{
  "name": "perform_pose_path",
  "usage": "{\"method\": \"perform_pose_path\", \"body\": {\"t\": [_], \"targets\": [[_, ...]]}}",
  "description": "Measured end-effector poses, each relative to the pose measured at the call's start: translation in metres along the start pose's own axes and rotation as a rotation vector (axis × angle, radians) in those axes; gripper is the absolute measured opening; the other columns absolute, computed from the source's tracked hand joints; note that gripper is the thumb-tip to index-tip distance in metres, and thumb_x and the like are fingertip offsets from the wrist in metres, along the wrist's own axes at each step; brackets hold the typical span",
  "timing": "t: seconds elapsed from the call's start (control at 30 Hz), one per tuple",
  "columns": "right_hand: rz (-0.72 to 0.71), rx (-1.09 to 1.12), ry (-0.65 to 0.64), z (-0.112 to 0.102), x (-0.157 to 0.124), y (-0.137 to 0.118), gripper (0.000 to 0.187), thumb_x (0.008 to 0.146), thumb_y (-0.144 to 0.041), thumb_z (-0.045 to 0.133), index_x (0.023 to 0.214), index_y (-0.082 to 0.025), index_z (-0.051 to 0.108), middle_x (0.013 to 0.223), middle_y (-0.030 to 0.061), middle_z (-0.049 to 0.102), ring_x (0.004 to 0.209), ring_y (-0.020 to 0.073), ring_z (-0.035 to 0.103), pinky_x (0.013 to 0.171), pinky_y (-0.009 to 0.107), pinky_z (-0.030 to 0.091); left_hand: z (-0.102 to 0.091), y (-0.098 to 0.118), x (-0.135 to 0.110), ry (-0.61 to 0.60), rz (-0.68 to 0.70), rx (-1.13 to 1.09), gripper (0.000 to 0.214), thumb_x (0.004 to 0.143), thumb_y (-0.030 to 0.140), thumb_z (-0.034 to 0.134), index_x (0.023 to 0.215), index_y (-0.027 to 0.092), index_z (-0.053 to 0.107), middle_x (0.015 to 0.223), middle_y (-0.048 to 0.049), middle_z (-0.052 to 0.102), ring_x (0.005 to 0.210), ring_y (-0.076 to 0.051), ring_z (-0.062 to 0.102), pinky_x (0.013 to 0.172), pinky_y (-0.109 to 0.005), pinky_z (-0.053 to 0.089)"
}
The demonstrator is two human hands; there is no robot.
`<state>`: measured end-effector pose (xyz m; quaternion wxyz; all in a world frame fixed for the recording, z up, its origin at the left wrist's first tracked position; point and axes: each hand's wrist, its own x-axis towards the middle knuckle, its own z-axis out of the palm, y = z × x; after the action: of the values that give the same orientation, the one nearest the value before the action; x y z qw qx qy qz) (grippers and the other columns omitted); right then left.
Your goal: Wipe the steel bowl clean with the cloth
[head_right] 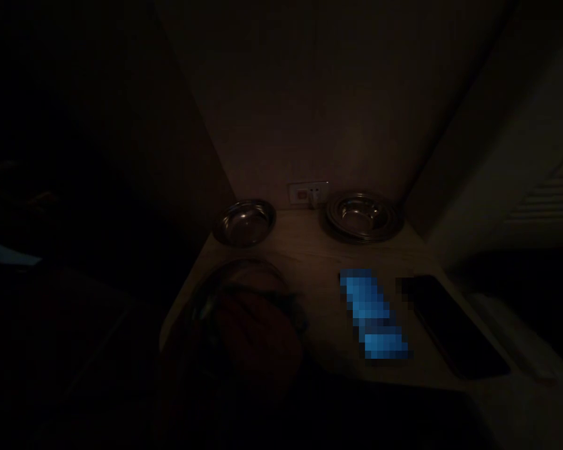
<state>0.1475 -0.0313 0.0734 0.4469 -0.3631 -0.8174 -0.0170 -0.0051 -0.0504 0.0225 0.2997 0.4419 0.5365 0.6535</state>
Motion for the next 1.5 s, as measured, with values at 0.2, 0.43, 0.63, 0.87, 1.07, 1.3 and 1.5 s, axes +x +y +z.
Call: {"method": "perform_pose_path", "body": {"t": [0.2, 0.43, 0.63, 0.87, 1.07, 1.3, 1.5], "targets": [[0.056, -0.002, -0.016, 0.001, -0.002, -0.003, 0.032, 0.097, -0.017, 0.036, 0.113, -0.015, 0.064, 0.113, 0.0048, 0.068, 0.107, 0.0173, 0.062, 0.089, 0.029, 0.055, 0.010, 0.015, 0.002, -0.028, -0.013, -0.011, 0.036, 0.084, 0.038, 0.059, 0.114, 0.020, 0.061, 0.127, -0.0092, 0.057, 0.126, -0.028, 0.045, 0.105, -0.046, 0.038], [0.026, -0.008, 0.001, -0.001, 0.000, -0.001, 0.031, 0.097, -0.016, 0.037, 0.110, -0.014, 0.065, 0.113, 0.0049, 0.068, 0.105, 0.0177, 0.063, 0.087, 0.027, 0.056, 0.019, 0.033, 0.005, -0.063, -0.025, -0.004, 0.036, 0.089, 0.034, 0.052, 0.121, 0.018, 0.054, 0.126, -0.0105, 0.054, 0.110, -0.023, 0.055, 0.093, -0.046, 0.046], [0.007, -0.041, 0.058, 0.004, -0.004, 0.001, 0.030, 0.095, -0.014, 0.041, 0.112, -0.013, 0.065, 0.115, 0.0068, 0.067, 0.111, 0.0198, 0.060, 0.092, 0.031, 0.054, 0.013, 0.024, 0.003, -0.037, -0.010, 0.062, 0.039, 0.089, 0.038, 0.052, 0.122, 0.018, 0.054, 0.130, -0.0118, 0.052, 0.115, -0.024, 0.053, 0.097, -0.049, 0.043], [0.037, -0.028, 0.047, 0.004, -0.004, -0.003, 0.031, 0.097, -0.018, 0.038, 0.110, -0.016, 0.066, 0.115, 0.0039, 0.067, 0.108, 0.0173, 0.061, 0.091, 0.028, 0.053, -0.003, 0.004, 0.003, -0.002, -0.008, 0.146, 0.039, 0.084, 0.038, 0.058, 0.120, 0.023, 0.058, 0.124, -0.0068, 0.060, 0.126, -0.028, 0.047, 0.105, -0.041, 0.038], [0.067, -0.001, 0.014, -0.004, -0.007, -0.004, 0.032, 0.098, -0.017, 0.035, 0.110, -0.017, 0.066, 0.109, 0.0028, 0.070, 0.102, 0.0133, 0.064, 0.087, 0.022, 0.054, 0.002, 0.006, 0.005, -0.026, 0.049, 0.135, 0.037, 0.083, 0.041, 0.057, 0.115, 0.022, 0.060, 0.129, -0.0074, 0.058, 0.131, -0.028, 0.041, 0.107, -0.045, 0.036], [0.084, 0.115, 0.031, 0.017, -0.007, -0.013, 0.031, 0.098, -0.021, 0.038, 0.111, -0.016, 0.065, 0.115, 0.0045, 0.067, 0.111, 0.0164, 0.059, 0.095, 0.028, 0.051, 0.004, 0.007, 0.009, -0.041, 0.074, 0.124, 0.038, 0.084, 0.042, 0.056, 0.115, 0.021, 0.060, 0.127, -0.0082, 0.059, 0.127, -0.026, 0.045, 0.109, -0.044, 0.035], [0.341, 0.145, 0.061, 0.016, -0.045, -0.031, 0.031, 0.098, -0.028, 0.038, 0.115, -0.023, 0.063, 0.104, 0.0038, 0.071, 0.095, 0.0162, 0.067, 0.083, 0.026, 0.058, -0.003, 0.000, 0.002, -0.032, 0.079, 0.136, 0.036, 0.086, 0.043, 0.053, 0.114, 0.023, 0.060, 0.130, -0.0072, 0.057, 0.129, -0.028, 0.044, 0.107, -0.043, 0.037]]}}
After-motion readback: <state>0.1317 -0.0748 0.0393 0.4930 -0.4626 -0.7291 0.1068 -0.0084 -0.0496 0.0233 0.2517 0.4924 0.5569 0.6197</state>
